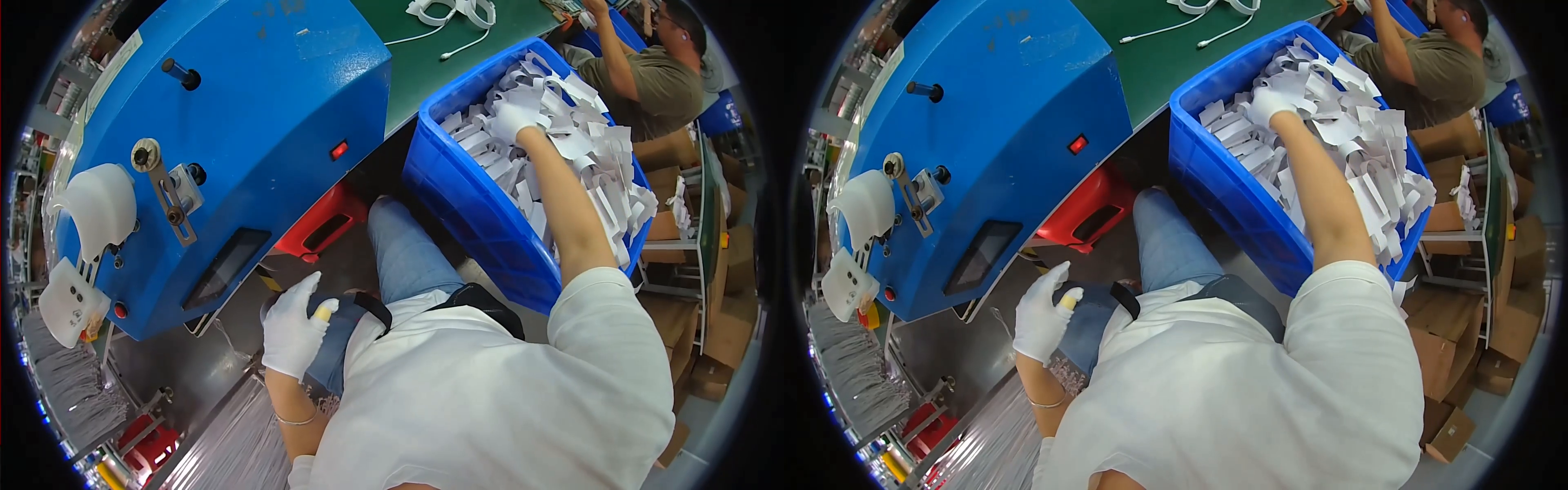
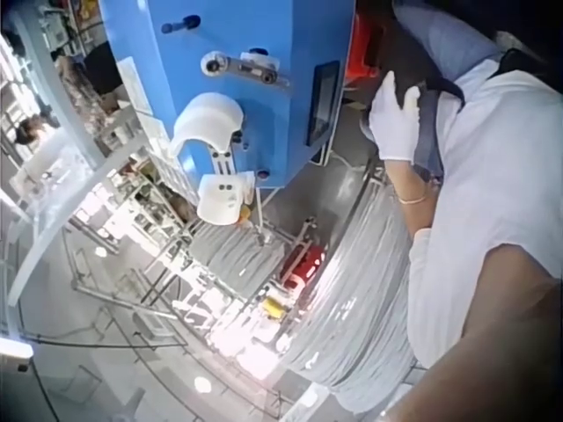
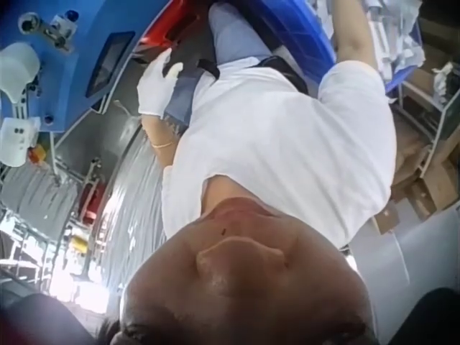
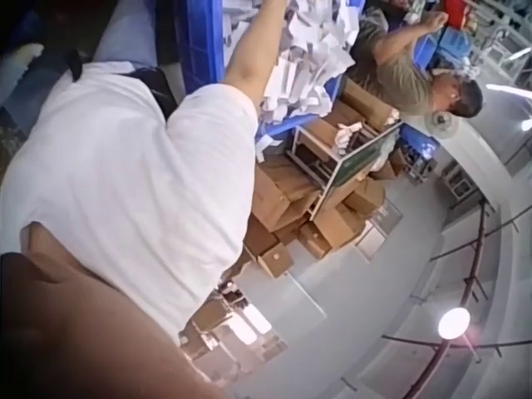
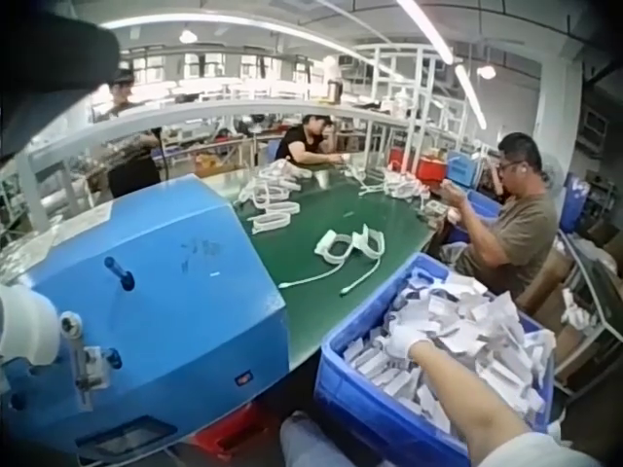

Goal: Manually feed individual cables from a bundle into a processing machine and collect the finished parts in a bin.

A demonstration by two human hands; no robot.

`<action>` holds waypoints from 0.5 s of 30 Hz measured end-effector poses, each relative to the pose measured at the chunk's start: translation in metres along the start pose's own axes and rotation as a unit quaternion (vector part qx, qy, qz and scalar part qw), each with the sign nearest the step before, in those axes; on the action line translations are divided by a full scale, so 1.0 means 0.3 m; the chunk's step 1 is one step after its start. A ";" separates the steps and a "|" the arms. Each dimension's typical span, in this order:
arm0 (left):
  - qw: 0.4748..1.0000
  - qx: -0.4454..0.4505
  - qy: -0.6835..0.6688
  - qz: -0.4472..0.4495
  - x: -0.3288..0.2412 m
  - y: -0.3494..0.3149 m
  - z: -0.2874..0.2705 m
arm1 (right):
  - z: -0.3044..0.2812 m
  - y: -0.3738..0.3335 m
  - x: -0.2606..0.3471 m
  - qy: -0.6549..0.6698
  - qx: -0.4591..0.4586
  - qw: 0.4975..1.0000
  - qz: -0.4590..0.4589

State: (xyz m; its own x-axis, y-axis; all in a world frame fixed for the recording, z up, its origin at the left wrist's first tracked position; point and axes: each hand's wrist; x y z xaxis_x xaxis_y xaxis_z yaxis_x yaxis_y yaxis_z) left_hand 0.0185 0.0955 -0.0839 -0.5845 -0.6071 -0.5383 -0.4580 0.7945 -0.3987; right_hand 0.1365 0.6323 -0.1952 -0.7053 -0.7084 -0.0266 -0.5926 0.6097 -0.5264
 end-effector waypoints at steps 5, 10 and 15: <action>1.000 -0.010 -0.005 -0.010 0.020 -0.013 -0.011 | 0.047 -0.181 0.090 0.094 -0.047 0.994 0.018; 0.999 -0.022 -0.023 -0.002 -0.002 0.003 -0.029 | -0.081 -0.258 0.029 0.157 -0.152 0.976 -0.014; 0.998 -0.010 -0.034 0.059 -0.063 0.057 -0.009 | 0.106 -0.144 0.058 0.187 -0.049 0.979 -0.069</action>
State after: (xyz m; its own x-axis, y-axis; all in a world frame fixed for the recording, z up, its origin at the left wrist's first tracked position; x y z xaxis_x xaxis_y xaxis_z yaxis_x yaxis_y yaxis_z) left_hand 0.0199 0.1205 -0.0784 -0.5878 -0.5068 -0.6306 -0.4019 0.8594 -0.3160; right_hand 0.1621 0.5824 -0.1999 -0.6978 -0.6185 0.3612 -0.7141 0.5613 -0.4183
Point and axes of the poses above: each hand's wrist, its own y-axis towards the middle knuckle, its own z-axis out of the palm, x = y × z, and after that the axes turned 14 degrees about x, right-handed
